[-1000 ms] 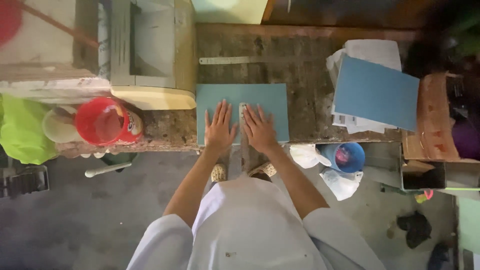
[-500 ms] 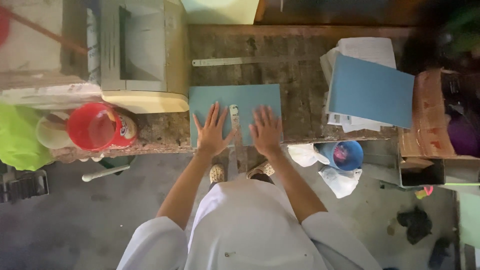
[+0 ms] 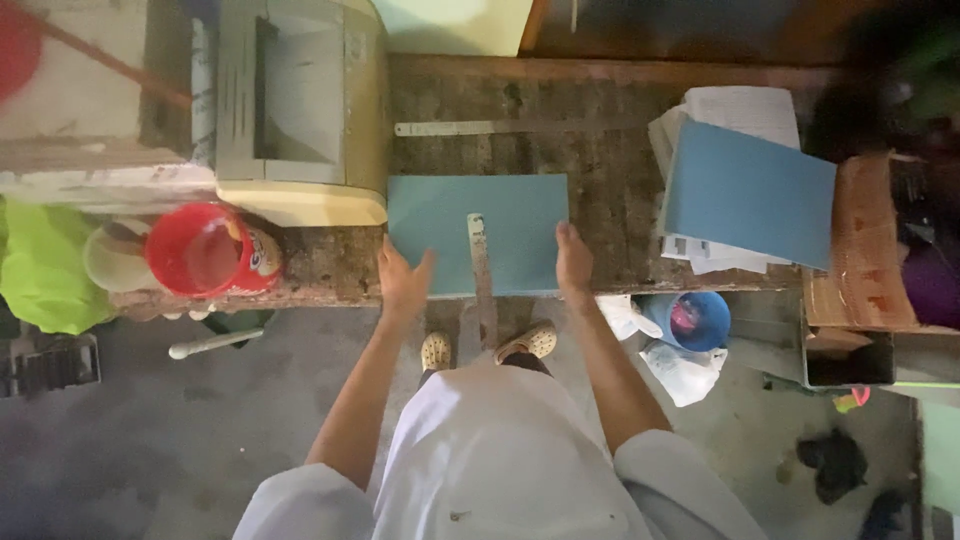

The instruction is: The person repeatedly wraps printed sheets with light blue cover sheets on a wooden workbench. They align the sheets, fold the cover over the edges, and smooth the surface with both hands. The process is repeated for multiple sets of documents.

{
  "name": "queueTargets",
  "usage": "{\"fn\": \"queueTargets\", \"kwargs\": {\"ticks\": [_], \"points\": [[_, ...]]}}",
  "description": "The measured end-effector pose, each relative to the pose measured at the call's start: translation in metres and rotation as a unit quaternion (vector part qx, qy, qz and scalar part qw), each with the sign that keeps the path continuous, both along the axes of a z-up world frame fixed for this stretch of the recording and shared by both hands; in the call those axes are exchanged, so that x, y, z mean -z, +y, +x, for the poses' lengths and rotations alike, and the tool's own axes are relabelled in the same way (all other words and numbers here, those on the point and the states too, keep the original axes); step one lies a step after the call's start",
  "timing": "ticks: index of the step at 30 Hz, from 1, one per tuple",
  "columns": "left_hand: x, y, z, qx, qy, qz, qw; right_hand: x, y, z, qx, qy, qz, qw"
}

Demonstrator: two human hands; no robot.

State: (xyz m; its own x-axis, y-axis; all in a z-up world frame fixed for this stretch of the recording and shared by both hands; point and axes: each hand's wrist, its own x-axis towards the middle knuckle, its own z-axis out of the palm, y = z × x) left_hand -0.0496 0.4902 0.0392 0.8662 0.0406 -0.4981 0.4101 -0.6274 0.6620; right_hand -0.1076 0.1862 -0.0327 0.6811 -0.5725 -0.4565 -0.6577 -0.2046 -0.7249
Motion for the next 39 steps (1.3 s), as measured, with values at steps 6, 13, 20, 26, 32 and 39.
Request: {"fn": "queueTargets", "kwargs": {"ticks": [6, 13, 20, 26, 32, 39], "points": [[-0.031, -0.026, -0.008, 0.104, -0.252, 0.14, 0.952, -0.09, 0.038, -0.01, -0.121, -0.041, -0.23, 0.965], [0.006, -0.042, -0.011, 0.302, -0.248, 0.201, 0.898, -0.052, 0.076, -0.017, -0.335, -0.162, -0.405, 0.835], [0.002, -0.026, -0.008, 0.358, -0.277, 0.155, 0.878, -0.052, 0.049, -0.026, -0.438, -0.143, -0.351, 0.815], [0.017, 0.0, 0.012, 0.528, -0.226, 0.167, 0.802, -0.037, 0.013, -0.028, -0.511, -0.15, -0.382, 0.755], [0.036, 0.008, 0.022, 0.579, -0.252, 0.209, 0.746, -0.036, 0.006, -0.022, -0.543, -0.14, -0.38, 0.736], [-0.006, 0.037, 0.041, 0.659, -0.224, 0.191, 0.692, -0.047, -0.022, -0.035, -0.575, -0.108, -0.374, 0.72]]}}
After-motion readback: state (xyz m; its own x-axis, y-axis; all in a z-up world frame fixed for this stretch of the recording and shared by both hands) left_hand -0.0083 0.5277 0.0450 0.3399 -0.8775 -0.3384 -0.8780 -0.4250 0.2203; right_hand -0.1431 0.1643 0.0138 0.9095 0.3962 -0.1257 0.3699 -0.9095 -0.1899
